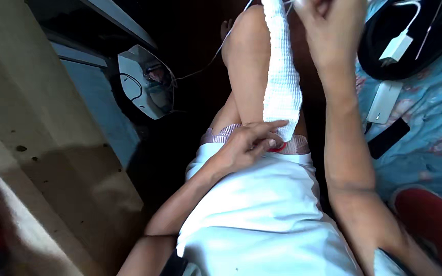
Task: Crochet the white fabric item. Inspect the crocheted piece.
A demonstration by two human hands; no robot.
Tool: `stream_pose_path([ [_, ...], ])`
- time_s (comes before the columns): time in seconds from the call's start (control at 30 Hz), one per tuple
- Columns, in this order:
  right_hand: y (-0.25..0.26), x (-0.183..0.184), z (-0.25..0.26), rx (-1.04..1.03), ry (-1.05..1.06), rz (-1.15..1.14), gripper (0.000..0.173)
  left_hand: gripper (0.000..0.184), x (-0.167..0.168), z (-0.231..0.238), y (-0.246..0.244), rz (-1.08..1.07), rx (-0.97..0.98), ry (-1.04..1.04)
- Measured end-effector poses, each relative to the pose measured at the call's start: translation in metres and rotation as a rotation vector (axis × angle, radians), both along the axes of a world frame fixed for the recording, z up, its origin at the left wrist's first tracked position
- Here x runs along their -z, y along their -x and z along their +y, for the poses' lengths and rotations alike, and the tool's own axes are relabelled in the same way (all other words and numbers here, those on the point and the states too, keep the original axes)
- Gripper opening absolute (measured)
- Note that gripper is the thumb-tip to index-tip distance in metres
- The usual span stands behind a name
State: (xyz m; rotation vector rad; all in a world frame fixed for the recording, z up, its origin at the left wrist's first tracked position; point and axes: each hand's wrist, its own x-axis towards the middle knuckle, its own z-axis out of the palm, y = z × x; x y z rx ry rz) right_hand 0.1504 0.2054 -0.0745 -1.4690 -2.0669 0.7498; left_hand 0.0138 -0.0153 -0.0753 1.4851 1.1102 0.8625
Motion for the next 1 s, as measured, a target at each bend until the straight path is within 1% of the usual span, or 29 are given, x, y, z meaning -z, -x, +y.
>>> stream_pose_path([
  [0.03,-0.018,-0.004,-0.016,0.012,-0.018,0.027,0.048,0.041,0.000,0.002,0.002,-0.127,-0.053,0.091],
  [0.07,-0.034,-0.008,-0.035,0.027,0.001,0.060,0.050,0.045,0.000,0.005,0.004,-0.246,-0.102,0.171],
  [0.13,-0.062,-0.017,-0.076,0.035,0.189,0.101,0.035,0.050,0.001,0.009,0.005,-0.372,-0.162,0.252],
  [0.17,-0.071,-0.020,-0.098,0.016,0.304,0.120,0.029,0.051,0.003,0.011,0.006,-0.403,-0.163,0.258],
  [0.23,-0.075,-0.015,-0.132,-0.002,0.473,0.163,0.027,0.049,0.006,0.014,0.005,-0.440,-0.159,0.274],
  [0.3,-0.067,-0.012,-0.156,0.017,0.577,0.177,0.023,0.050,0.008,0.015,0.004,-0.449,-0.140,0.270],
  [0.33,-0.063,-0.012,-0.161,0.028,0.591,0.170,0.021,0.050,0.009,0.016,0.004,-0.441,-0.131,0.259],
  [0.4,-0.062,-0.013,-0.163,0.033,0.637,0.251,0.012,0.048,0.005,0.015,0.004,-0.447,-0.158,0.265],
  [0.43,-0.063,-0.014,-0.161,0.023,0.675,0.360,0.012,0.044,0.003,0.014,0.004,-0.469,-0.224,0.272],
  [0.5,-0.064,-0.017,-0.159,-0.005,0.708,0.579,0.016,0.034,-0.002,0.012,0.005,-0.505,-0.419,0.273],
  [0.57,-0.064,-0.020,-0.159,-0.035,0.667,0.678,0.016,0.032,-0.010,0.013,0.007,-0.459,-0.558,0.303],
  [0.6,-0.064,-0.022,-0.159,-0.051,0.637,0.698,0.016,0.034,-0.015,0.013,0.008,-0.464,-0.567,0.355],
  [0.67,-0.063,-0.026,-0.158,-0.085,0.590,0.714,0.016,0.034,-0.023,0.012,0.006,-0.515,-0.506,0.474],
  [0.77,-0.061,-0.033,-0.158,-0.116,0.560,0.718,0.018,0.023,-0.033,0.010,-0.001,-0.609,-0.420,0.583],
  [0.8,-0.060,-0.035,-0.158,-0.122,0.552,0.718,0.018,0.020,-0.035,0.011,-0.002,-0.633,-0.431,0.590],
  [0.9,-0.060,-0.040,-0.160,-0.143,0.545,0.749,0.020,0.019,-0.039,0.011,-0.004,-0.692,-0.471,0.572],
  [1.0,-0.061,-0.044,-0.161,-0.122,0.574,0.804,0.023,0.022,-0.041,0.010,-0.004,-0.728,-0.436,0.539],
])
